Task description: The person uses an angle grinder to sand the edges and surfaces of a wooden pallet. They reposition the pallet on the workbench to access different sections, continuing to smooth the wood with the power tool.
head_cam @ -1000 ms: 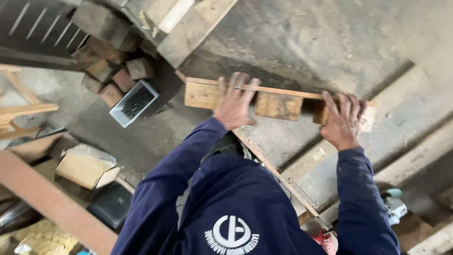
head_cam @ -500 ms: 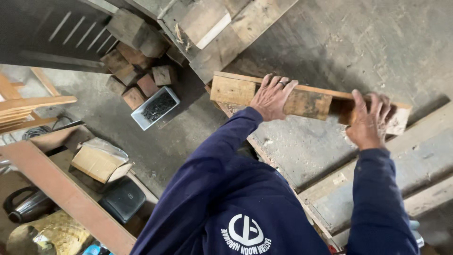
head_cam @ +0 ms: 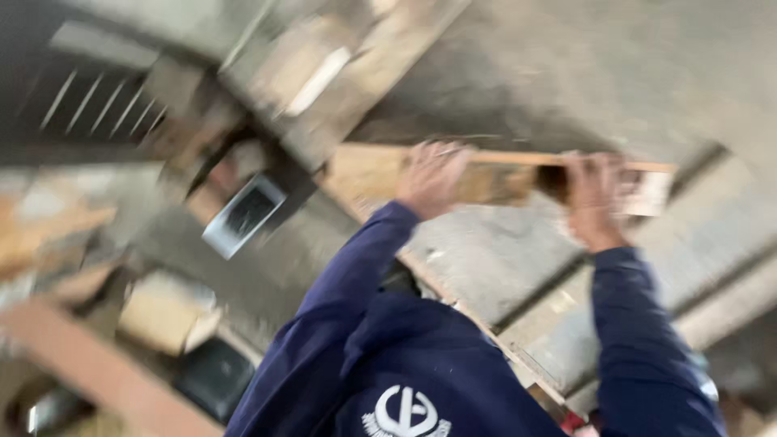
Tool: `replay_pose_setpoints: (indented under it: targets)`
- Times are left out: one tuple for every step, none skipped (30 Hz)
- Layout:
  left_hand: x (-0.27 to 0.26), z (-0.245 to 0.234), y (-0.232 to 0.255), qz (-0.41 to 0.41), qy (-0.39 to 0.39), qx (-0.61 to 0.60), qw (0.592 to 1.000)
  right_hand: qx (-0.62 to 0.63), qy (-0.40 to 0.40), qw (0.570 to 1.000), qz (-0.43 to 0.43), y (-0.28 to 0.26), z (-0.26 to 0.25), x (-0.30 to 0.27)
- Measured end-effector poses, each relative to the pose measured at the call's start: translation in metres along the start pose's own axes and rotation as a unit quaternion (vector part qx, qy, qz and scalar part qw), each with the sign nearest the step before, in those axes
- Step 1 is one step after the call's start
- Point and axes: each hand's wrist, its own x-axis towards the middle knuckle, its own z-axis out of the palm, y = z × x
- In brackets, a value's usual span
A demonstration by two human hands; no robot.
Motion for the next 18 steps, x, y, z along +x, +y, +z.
replay_pose_setpoints:
  targets:
    - [-0.002,-0.007,0.004,0.015,-0.044,0.013,0.999,0.050,0.027,0.998,-0.013,-0.003,0.002,-0.010]
    - [0.000,-0.013,0.009,0.054,-0.011,0.094,0.994,0.080,-0.028,0.995,0.059,-0.003,0.006,-0.015]
    - [-0.001,-0.018,0.019,-0.019,0.011,0.061,0.998,-0.138,0.073,0.987,-0.031,-0.004,0.012,-0.020]
    - [0.003,-0.029,0.023,-0.025,-0.024,0.019,0.999,-0.109,0.052,0.993,-0.010,-0.001,0.013,-0.025]
    - [0.016,-0.034,0.033,-0.058,-0.078,0.042,0.994,-0.086,-0.028,0.994,0.059,0.005,0.014,-0.023]
    - [0.017,-0.042,0.044,-0.074,-0.098,0.069,0.990,-0.044,-0.113,0.986,0.117,0.001,0.016,-0.027]
    - [0.020,-0.047,0.058,-0.090,-0.116,0.098,0.984,-0.120,-0.064,0.989,0.052,0.000,0.015,-0.029]
    - [0.028,-0.048,0.075,-0.096,-0.122,0.109,0.982,-0.198,-0.015,0.980,-0.017,0.003,0.010,-0.024]
    - [0.037,-0.048,0.092,-0.102,-0.127,0.120,0.979,-0.121,-0.049,0.991,0.020,0.006,0.003,-0.022]
    - [0.042,-0.045,0.114,-0.109,-0.134,0.129,0.976,-0.042,-0.084,0.994,0.057,0.006,-0.004,-0.024]
    - [0.047,-0.037,0.138,-0.059,-0.119,0.111,0.985,0.039,-0.115,0.988,0.093,0.006,-0.009,-0.028]
    - [0.052,-0.025,0.164,-0.004,-0.105,0.088,0.991,0.025,-0.006,0.998,0.051,0.008,-0.014,-0.034]
    - [0.058,-0.010,0.188,0.051,-0.090,0.063,0.993,0.003,0.102,0.995,0.010,0.012,-0.015,-0.044]
    - [0.066,0.009,0.214,0.071,-0.092,0.020,0.993,0.105,0.111,0.988,0.012,0.018,-0.013,-0.058]
    - [0.075,0.031,0.237,0.089,-0.095,-0.023,0.991,0.206,0.126,0.970,0.014,0.028,-0.010,-0.074]
    - [0.076,0.052,0.259,0.098,-0.104,-0.070,0.987,0.235,0.146,0.959,0.060,0.042,-0.005,-0.100]
    - [0.080,0.074,0.280,0.136,-0.126,-0.122,0.975,0.261,0.168,0.945,0.106,0.056,-0.002,-0.130]
    - [0.084,0.093,0.304,0.170,-0.143,-0.169,0.960,0.287,0.193,0.927,0.144,0.074,-0.005,-0.162]
